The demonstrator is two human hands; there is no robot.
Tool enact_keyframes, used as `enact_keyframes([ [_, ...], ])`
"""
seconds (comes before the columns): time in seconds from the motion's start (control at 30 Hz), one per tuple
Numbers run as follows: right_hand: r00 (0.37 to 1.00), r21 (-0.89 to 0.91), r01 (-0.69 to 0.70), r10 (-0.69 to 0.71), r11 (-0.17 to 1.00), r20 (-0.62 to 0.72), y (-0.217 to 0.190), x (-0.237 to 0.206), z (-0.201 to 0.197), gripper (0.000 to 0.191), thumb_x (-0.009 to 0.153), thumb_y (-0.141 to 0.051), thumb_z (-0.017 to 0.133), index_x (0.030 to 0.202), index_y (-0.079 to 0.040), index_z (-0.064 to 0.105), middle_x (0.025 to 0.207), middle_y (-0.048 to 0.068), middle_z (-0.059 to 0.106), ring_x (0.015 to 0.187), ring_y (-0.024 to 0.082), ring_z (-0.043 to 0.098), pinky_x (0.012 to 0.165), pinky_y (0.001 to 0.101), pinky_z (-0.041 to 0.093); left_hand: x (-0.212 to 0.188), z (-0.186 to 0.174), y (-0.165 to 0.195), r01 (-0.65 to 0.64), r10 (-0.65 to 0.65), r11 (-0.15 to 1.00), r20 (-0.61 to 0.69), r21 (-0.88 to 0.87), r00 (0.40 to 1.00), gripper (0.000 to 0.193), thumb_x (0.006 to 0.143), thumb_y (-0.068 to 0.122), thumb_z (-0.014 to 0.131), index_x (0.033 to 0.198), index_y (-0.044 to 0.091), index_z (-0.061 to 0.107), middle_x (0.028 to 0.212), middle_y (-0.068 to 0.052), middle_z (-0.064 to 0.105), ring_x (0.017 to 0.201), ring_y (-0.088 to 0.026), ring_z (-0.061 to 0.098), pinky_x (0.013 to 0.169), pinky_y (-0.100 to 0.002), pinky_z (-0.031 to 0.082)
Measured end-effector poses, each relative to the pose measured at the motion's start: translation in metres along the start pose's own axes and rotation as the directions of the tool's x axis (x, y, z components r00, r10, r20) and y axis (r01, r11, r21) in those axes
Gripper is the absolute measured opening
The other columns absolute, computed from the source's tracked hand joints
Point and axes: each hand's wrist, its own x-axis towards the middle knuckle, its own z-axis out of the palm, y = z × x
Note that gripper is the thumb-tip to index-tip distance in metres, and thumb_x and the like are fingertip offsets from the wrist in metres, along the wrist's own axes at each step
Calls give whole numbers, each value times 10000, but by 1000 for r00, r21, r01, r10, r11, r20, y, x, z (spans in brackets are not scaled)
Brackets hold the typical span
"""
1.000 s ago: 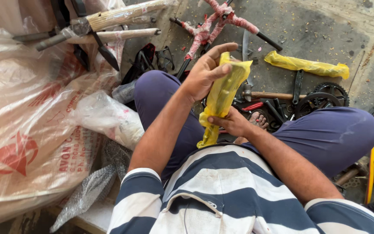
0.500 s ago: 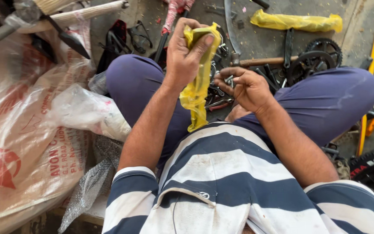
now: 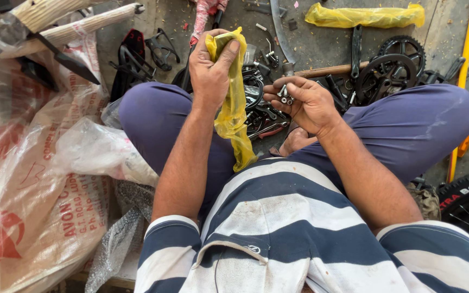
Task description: The person sits cross-legged on the floor of a bicycle workshop and unpacks bicycle components from plastic bags and bubble wrap. He unwraps a water bottle and other parts, sets them on the floor, and wraps items in yellow plastic sheeting.
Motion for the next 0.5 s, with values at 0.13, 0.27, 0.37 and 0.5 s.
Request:
enact_keyframes([
  [0.13,999,-14,-13,13,1000,-49,-2,8,-6,270,1113,-152,500,1244,45,629,1241,259,687,1143,340,702,958,399,604,8,1,-1,14,-13,1000,30,-26,999,155,1022,67,724,1147,7,656,965,-29,702,836,-84,662,738,-244,562],
  [0.27,997,-3,-15,15,1000,-79,-3,14,-2,354,1123,-224,475,1278,56,626,1230,257,682,1133,340,698,963,411,590,13,2,-3,26,-26,1000,26,-10,999,148,1019,68,730,1137,13,659,967,-15,693,843,-72,649,747,-237,554],
  [0.37,998,29,-13,14,999,-53,-6,17,5,417,1106,-264,456,1280,77,620,1229,268,688,1148,352,704,994,421,587,14,2,-4,14,-15,999,18,31,1000,149,1021,80,738,1136,20,665,980,1,684,864,-58,632,768,-229,544],
  [0.5,1000,-4,-27,27,1000,-15,-10,19,13,382,1062,-160,483,1334,86,590,1282,266,667,1196,353,682,1053,427,566,14,1,-4,26,-27,998,14,65,1000,152,1021,102,741,1132,27,668,979,10,684,868,-54,633,776,-225,545],
])
